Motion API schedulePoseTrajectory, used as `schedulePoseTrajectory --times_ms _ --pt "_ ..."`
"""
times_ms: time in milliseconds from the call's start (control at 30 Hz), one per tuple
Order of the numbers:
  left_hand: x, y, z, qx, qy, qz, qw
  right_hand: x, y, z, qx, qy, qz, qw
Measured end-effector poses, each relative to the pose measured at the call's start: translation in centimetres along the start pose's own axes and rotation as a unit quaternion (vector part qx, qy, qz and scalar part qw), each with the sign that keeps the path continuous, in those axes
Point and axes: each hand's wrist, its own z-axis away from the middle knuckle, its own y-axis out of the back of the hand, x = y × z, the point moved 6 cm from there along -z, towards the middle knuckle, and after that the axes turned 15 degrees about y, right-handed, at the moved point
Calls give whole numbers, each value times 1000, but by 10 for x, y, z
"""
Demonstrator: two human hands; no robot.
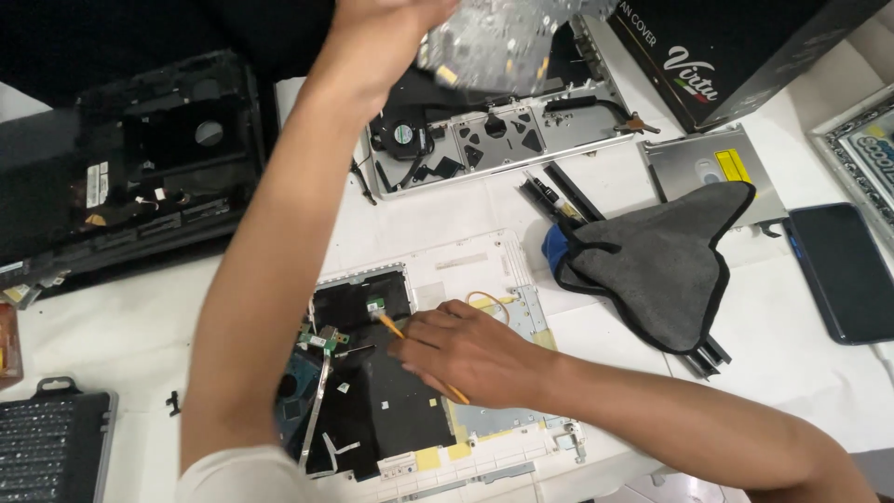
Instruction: Cleaning a laptop motherboard and internal components using a soft brush to remove dust.
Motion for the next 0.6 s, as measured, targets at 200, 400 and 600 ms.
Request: schedulePoseTrajectory --times_ms 200,400,600 --pt "52 22 118 3 -44 35 998 11 10 0 44 -69 -168 982" --pt "81 35 216 76 28 -5 997 26 24 -6 168 -268 -320 893" --pt "55 50 288 160 -144 -213 953 54 17 14 351 -344 -575 655"
